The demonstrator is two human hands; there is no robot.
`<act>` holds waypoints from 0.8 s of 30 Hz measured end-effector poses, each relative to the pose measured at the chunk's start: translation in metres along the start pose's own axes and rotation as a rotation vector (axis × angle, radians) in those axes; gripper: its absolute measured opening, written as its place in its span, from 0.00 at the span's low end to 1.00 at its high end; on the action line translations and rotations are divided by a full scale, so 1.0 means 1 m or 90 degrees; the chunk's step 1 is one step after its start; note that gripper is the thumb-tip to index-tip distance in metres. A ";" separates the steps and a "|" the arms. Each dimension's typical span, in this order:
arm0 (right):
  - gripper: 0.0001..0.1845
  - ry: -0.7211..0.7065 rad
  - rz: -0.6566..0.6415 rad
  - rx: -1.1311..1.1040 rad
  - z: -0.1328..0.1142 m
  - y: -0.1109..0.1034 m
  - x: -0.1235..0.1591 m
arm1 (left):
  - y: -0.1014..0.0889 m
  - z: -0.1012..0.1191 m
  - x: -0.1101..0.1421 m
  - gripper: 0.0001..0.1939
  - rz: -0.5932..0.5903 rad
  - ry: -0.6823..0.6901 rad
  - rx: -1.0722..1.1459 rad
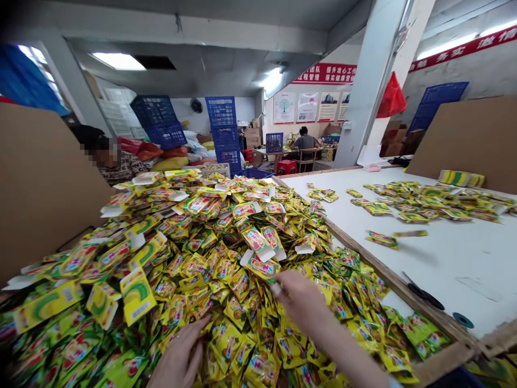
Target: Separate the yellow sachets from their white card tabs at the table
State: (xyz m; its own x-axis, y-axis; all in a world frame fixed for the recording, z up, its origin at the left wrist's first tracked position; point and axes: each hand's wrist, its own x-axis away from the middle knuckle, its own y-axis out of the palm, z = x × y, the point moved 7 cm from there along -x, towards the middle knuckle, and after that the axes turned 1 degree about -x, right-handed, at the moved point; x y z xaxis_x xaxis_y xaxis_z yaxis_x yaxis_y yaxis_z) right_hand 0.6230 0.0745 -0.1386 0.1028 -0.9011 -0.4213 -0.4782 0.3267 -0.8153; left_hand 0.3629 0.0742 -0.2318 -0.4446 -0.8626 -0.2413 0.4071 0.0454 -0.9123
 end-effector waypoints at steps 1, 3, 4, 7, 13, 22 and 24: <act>0.12 -0.036 -0.086 0.006 -0.026 0.032 0.000 | -0.005 0.002 0.000 0.20 -0.020 -0.005 0.002; 0.11 -0.046 -0.157 0.031 -0.059 0.076 -0.001 | -0.016 0.010 0.001 0.22 -0.071 0.000 0.003; 0.11 -0.041 -0.167 0.035 -0.066 0.087 -0.001 | -0.021 0.015 0.002 0.21 -0.099 0.010 0.006; 0.06 -0.024 -0.164 0.007 -0.061 0.091 -0.002 | -0.028 0.024 -0.001 0.10 -0.138 0.001 0.023; 0.11 0.053 -0.090 -0.210 -0.021 0.057 0.008 | 0.000 0.030 -0.034 0.13 -0.033 -0.033 -0.027; 0.20 0.306 -0.029 -0.795 -0.009 0.075 0.039 | 0.006 0.037 -0.044 0.07 0.024 0.034 -0.120; 0.21 0.328 -0.016 -0.810 -0.009 0.075 0.043 | 0.007 0.041 -0.047 0.07 0.018 0.052 -0.135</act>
State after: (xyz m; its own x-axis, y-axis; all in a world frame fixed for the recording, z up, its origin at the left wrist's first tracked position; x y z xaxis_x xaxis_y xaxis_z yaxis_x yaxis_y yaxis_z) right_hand 0.5839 0.0582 -0.2147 -0.0756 -0.9971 0.0094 -0.9724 0.0758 0.2209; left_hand 0.4194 0.0944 -0.2137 -0.5015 -0.8164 -0.2864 0.2476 0.1817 -0.9517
